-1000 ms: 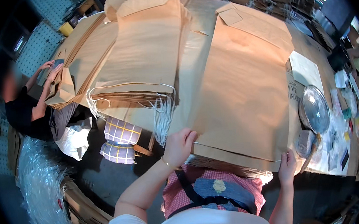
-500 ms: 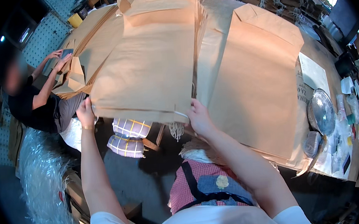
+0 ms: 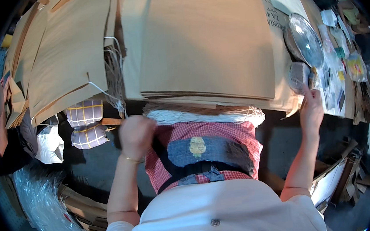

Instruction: The person repeatedly applies glue to the edge of a large sheet of brown paper using a brush, then presses a thin strip along the glued edge to adhere it. The person repeats this process on multiple sheets in a stack, handling each sheet one at a time.

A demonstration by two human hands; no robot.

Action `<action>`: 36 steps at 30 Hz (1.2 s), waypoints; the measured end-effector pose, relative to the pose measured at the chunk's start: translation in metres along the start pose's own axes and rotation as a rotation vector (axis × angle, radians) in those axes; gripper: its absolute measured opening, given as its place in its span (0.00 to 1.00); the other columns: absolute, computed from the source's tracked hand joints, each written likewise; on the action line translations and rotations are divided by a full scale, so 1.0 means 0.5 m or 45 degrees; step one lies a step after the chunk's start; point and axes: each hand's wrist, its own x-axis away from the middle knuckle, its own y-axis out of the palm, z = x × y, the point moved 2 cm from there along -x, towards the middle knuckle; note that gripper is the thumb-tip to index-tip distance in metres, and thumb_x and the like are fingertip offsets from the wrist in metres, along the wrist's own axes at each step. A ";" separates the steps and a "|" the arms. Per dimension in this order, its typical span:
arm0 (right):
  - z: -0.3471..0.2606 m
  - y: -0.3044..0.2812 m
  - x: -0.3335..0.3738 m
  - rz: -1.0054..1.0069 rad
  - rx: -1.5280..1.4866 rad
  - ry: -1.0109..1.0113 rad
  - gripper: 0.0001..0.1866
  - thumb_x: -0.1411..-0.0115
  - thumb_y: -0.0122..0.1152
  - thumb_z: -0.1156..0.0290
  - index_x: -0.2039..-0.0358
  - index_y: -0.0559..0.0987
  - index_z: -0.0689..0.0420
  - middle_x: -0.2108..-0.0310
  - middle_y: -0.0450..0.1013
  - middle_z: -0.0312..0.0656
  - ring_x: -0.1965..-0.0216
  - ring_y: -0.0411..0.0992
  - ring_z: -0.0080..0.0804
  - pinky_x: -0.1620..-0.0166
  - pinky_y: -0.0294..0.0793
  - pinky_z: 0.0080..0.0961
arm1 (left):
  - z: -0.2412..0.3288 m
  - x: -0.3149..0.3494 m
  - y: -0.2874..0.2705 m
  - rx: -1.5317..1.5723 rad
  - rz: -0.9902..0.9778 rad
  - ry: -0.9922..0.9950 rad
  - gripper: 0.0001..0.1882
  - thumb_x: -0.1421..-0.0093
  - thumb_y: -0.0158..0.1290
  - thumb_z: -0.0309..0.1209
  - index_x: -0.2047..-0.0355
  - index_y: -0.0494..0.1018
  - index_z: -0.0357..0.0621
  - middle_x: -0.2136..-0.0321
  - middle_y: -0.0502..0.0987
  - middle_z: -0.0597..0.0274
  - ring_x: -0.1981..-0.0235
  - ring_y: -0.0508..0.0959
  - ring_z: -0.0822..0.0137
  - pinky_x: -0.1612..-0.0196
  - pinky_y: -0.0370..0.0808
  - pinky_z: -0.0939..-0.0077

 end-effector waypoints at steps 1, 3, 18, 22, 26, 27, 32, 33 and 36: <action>0.040 0.007 0.004 -0.085 0.091 0.019 0.26 0.48 0.51 0.83 0.48 0.73 0.49 0.68 0.66 0.42 0.64 0.70 0.43 0.62 0.72 0.38 | 0.025 -0.005 0.032 0.071 -0.153 0.033 0.04 0.54 0.55 0.24 0.75 0.74 0.46 0.78 0.73 0.61 0.74 0.75 0.59 0.70 0.72 0.66; 0.074 0.018 0.016 -0.130 0.109 -0.086 0.28 0.50 0.53 0.84 0.47 0.72 0.48 0.67 0.66 0.42 0.64 0.70 0.41 0.63 0.72 0.35 | 0.047 -0.007 0.085 0.104 -0.415 0.106 0.03 0.53 0.52 0.27 0.75 0.74 0.46 0.77 0.72 0.62 0.72 0.75 0.59 0.68 0.72 0.66; -0.210 -0.093 0.026 0.372 -1.873 0.414 0.07 0.43 0.59 0.73 0.70 0.78 0.64 0.79 0.72 0.35 0.80 0.66 0.16 0.76 0.64 0.14 | 0.038 0.022 0.164 0.040 -0.360 0.038 0.03 0.54 0.52 0.29 0.79 0.73 0.43 0.75 0.70 0.63 0.71 0.71 0.62 0.68 0.70 0.68; -0.366 -0.062 -0.001 -0.113 -2.016 0.233 0.06 0.43 0.62 0.72 0.67 0.79 0.61 0.69 0.76 0.37 0.68 0.72 0.19 0.63 0.73 0.18 | 0.073 0.007 0.094 -0.104 -0.264 -0.044 0.04 0.56 0.52 0.29 0.80 0.70 0.42 0.71 0.70 0.58 0.69 0.71 0.59 0.66 0.69 0.68; -0.478 -0.085 -0.042 -0.326 -2.052 0.151 0.05 0.43 0.62 0.73 0.68 0.79 0.61 0.72 0.75 0.34 0.70 0.72 0.19 0.65 0.72 0.17 | 0.089 -0.030 0.017 -0.254 -0.114 -0.259 0.07 0.57 0.54 0.24 0.75 0.70 0.39 0.56 0.72 0.49 0.60 0.71 0.55 0.57 0.69 0.63; -0.498 -0.089 -0.045 -0.376 -2.090 0.182 0.05 0.44 0.62 0.73 0.69 0.80 0.61 0.72 0.76 0.35 0.69 0.73 0.19 0.64 0.73 0.18 | 0.087 -0.047 -0.003 -0.300 -0.115 -0.245 0.06 0.56 0.54 0.24 0.75 0.70 0.38 0.54 0.71 0.48 0.60 0.71 0.55 0.57 0.69 0.64; -0.532 -0.043 -0.073 -0.202 -1.649 -0.106 0.09 0.48 0.63 0.70 0.75 0.79 0.64 0.83 0.75 0.43 0.80 0.75 0.30 0.72 0.74 0.23 | 0.046 -0.107 0.019 -0.404 -0.348 -0.062 0.06 0.55 0.51 0.25 0.76 0.70 0.34 0.47 0.68 0.42 0.59 0.71 0.56 0.54 0.69 0.67; -0.518 -0.039 -0.069 -0.212 -1.577 -0.027 0.09 0.48 0.62 0.70 0.76 0.79 0.64 0.83 0.75 0.44 0.80 0.75 0.31 0.72 0.74 0.24 | 0.043 -0.105 0.031 -0.449 -0.383 -0.056 0.07 0.55 0.51 0.26 0.76 0.70 0.34 0.47 0.68 0.41 0.59 0.71 0.56 0.54 0.70 0.68; -0.423 -0.013 -0.069 -0.119 -1.316 0.031 0.10 0.48 0.62 0.68 0.77 0.78 0.63 0.84 0.74 0.44 0.80 0.76 0.33 0.73 0.74 0.26 | 0.045 -0.110 0.043 -0.440 -0.396 -0.062 0.07 0.57 0.50 0.25 0.76 0.70 0.33 0.48 0.69 0.40 0.60 0.71 0.55 0.55 0.70 0.68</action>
